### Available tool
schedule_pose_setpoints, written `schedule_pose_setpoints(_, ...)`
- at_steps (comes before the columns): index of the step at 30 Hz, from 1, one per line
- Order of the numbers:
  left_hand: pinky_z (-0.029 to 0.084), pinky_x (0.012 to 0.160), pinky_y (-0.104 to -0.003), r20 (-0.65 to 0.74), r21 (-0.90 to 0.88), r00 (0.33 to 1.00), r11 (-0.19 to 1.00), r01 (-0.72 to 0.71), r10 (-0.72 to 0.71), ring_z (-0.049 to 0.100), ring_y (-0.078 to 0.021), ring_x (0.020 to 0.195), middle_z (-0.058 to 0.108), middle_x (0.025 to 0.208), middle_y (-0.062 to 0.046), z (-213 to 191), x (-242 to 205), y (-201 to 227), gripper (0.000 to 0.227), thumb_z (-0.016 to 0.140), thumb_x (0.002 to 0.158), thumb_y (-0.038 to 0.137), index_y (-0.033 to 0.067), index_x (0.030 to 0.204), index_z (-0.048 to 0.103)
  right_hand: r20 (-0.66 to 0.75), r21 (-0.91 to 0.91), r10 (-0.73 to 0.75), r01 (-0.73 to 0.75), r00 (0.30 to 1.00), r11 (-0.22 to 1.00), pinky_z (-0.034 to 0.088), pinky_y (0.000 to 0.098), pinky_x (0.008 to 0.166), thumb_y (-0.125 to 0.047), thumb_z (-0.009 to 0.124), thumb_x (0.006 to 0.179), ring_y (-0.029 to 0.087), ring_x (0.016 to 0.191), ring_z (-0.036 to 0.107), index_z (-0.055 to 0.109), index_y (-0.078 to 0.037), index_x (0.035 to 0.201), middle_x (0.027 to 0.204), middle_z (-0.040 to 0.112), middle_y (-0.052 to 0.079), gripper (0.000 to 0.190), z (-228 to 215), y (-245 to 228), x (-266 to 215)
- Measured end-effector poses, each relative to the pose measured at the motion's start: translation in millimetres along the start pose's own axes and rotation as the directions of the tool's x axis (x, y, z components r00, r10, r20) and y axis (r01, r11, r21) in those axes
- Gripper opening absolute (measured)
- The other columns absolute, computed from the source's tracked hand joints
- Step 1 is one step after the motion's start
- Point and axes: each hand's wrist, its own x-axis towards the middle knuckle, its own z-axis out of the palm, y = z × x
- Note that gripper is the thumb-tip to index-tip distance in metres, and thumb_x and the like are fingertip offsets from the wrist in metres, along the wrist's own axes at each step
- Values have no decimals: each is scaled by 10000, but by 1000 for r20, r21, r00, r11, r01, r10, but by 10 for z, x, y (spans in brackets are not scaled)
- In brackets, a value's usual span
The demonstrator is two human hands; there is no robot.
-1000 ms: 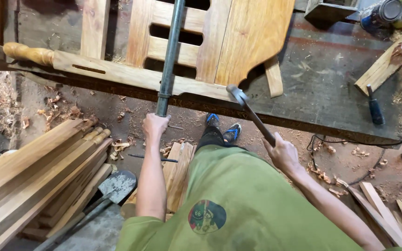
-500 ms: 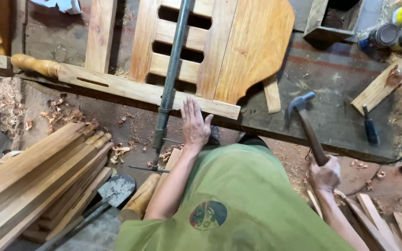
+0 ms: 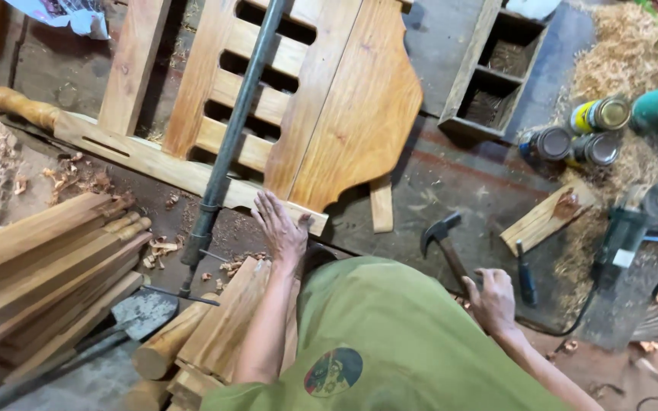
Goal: Assembling a wooden furniture component using a hammer, nails, and a clamp
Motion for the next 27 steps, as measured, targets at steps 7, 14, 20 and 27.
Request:
schedule_pose_setpoints(7,192,1181,-665,74,-208,996,977,55,-40,227,-553,1459,206,1611,-356,195,-15,414,1074,340,924,804,-8,1614,212,-84,318,-251,264,964,911,539,456,860,-254,711,950,417,967,633,641,-24,1131,996,579,184,301,-330,-57,1813)
schedule_pose_setpoints(14,185,1220,-607,-34,-74,988,986,148,-151,246,-516,1472,253,1585,-355,475,255,886,972,444,968,701,-47,1566,279,-389,344,-247,388,888,855,478,450,867,-212,698,1075,380,943,553,615,-1,1185,1032,526,169,252,-731,37,3291)
schedule_pose_setpoints(20,95,1224,-667,-16,259,870,838,480,-493,68,-563,1524,67,1624,-403,757,643,897,1143,319,937,809,-107,1585,99,-392,313,-85,220,916,924,430,426,823,-38,655,1044,331,930,502,577,59,1178,1097,542,227,183,-1027,126,3835)
schedule_pose_setpoints(27,-31,1268,-621,146,204,899,902,382,-413,-49,-523,1549,-68,1633,-381,855,1411,1197,1171,267,947,829,-111,1584,-22,-287,299,-182,268,941,916,536,423,807,-76,708,1037,316,882,681,728,48,1087,997,732,206,135,-980,290,4218)
